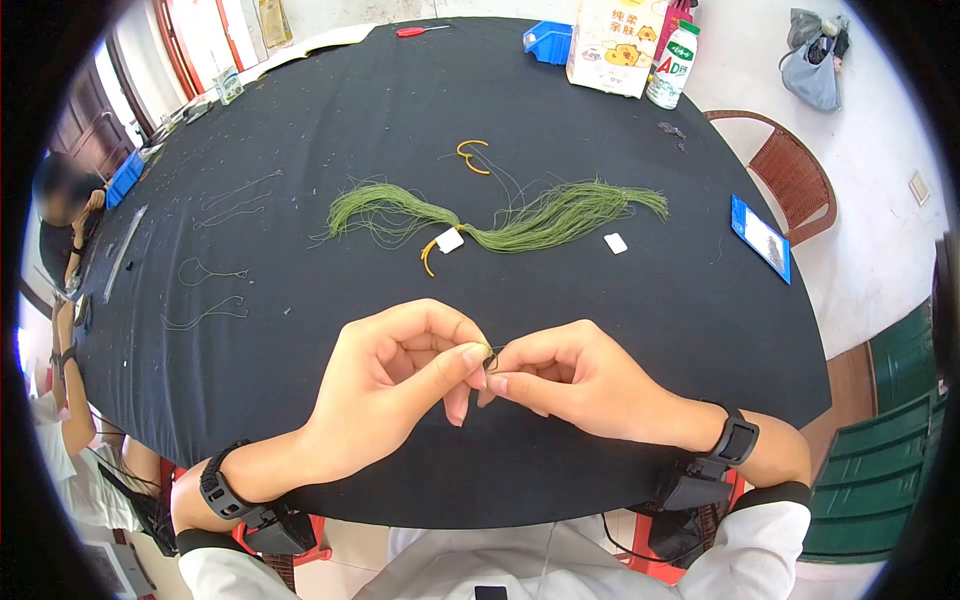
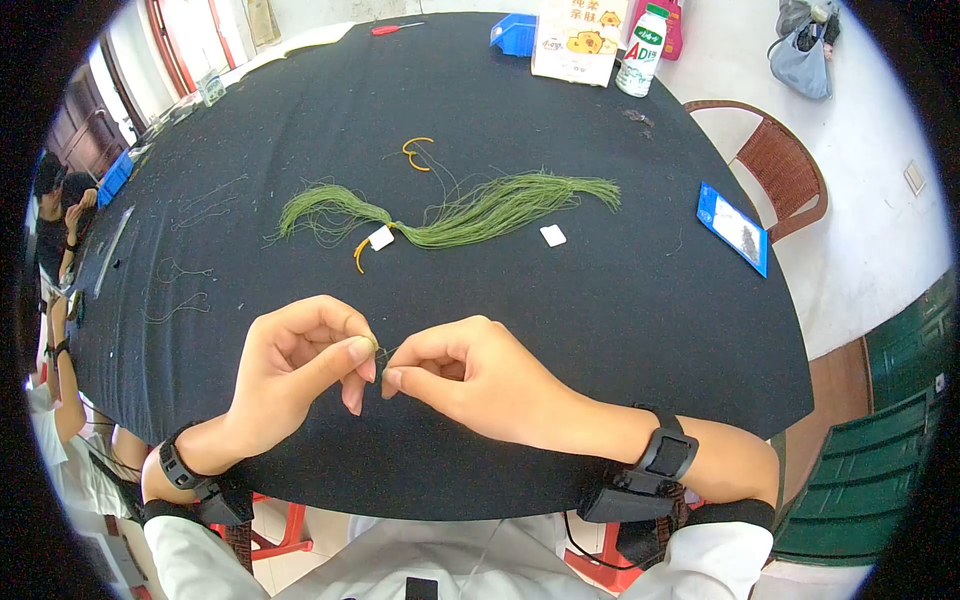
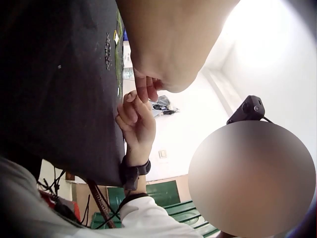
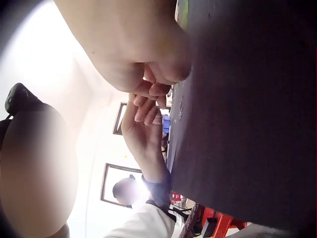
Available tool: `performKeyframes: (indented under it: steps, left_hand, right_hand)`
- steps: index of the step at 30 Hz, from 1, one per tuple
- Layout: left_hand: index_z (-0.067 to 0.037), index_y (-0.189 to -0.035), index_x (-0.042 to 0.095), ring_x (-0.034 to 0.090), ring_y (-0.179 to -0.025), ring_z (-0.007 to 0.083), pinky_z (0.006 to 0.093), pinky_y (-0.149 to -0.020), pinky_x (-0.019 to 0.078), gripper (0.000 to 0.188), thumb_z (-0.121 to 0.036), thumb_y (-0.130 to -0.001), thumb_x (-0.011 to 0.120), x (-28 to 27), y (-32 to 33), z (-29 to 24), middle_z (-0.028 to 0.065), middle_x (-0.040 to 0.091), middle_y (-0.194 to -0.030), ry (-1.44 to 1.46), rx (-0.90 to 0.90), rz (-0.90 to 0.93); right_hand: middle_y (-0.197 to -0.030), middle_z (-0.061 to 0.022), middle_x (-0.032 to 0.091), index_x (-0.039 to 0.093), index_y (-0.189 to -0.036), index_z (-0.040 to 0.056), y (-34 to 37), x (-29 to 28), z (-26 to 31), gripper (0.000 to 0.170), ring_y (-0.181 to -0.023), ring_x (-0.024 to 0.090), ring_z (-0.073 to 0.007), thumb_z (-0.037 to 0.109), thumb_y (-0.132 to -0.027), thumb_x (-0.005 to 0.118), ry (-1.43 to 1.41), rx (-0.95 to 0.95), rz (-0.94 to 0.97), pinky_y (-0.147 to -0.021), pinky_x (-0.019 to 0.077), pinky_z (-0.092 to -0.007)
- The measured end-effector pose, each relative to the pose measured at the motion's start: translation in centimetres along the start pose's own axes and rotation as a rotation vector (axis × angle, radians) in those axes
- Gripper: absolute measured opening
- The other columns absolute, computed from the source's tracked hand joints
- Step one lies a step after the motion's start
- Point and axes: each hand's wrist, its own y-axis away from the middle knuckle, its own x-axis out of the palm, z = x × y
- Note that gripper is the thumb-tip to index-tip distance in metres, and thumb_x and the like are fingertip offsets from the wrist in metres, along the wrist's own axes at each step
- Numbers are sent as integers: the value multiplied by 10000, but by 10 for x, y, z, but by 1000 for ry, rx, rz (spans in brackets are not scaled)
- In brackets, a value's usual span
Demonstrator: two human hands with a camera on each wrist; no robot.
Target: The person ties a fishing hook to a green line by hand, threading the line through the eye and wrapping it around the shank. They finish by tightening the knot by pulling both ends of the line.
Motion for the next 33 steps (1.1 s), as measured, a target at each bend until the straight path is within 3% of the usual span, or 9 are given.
performKeyframes:
  steps: [9,12,15,18,21,24,27,33]
  left_hand:
    - [31,-961,575,591,-695,88,227,-597,489,75,8,-899,539,3,2,2,58,624,-813,-278,158,-80]
    - [13,-927,589,595,-676,92,231,-585,489,74,36,-857,582,-1,1,9,48,624,-794,-525,334,-108]
    - [0,-902,598,597,-642,109,238,-564,481,100,52,-819,615,0,0,10,56,617,-779,-681,474,-126]
    - [-5,-898,596,599,-623,137,244,-540,471,115,56,-805,628,0,-1,8,66,610,-773,-746,534,-120]
    - [-3,-896,592,599,-615,146,248,-528,469,118,54,-801,632,0,-1,8,70,609,-778,-766,564,-111]
    - [-2,-895,585,598,-607,156,253,-520,468,124,58,-797,632,0,-1,6,76,609,-782,-796,606,-102]
    - [1,-893,577,596,-598,169,261,-516,468,130,63,-792,631,0,-2,6,83,607,-780,-855,682,-87]
    - [5,-895,568,589,-595,182,270,-511,463,135,64,-789,627,0,-3,7,89,600,-782,-869,718,-81]
  right_hand:
    - [-662,-14,613,665,-874,0,8,10,1,132,-567,466,-27,117,-877,606,91,-80,-71,-492,365,-219]
    - [-635,-27,602,656,-873,0,13,13,7,118,-534,463,-33,109,-866,610,228,-140,-94,-473,362,-229]
    - [-614,-37,589,647,-875,-2,13,15,5,110,-519,463,-33,102,-857,616,404,-319,-150,-465,361,-233]
    - [-697,-5,630,670,-901,12,16,16,11,82,-532,486,-33,56,-866,610,370,-271,-153,-470,369,-201]
    - [-691,-27,630,669,-919,9,15,18,3,89,-530,491,-37,43,-863,609,145,-158,-155,-469,380,-203]
    - [-691,-46,634,665,-938,2,16,17,4,101,-525,492,-41,35,-861,610,204,-194,-175,-461,381,-216]
    - [-658,-112,617,639,-884,4,18,22,10,99,-479,530,-163,91,-848,607,375,-277,-241,-474,407,-280]
    - [-692,-129,629,628,-876,27,18,22,12,74,-566,617,-265,73,-827,597,510,-304,-245,-505,454,-328]
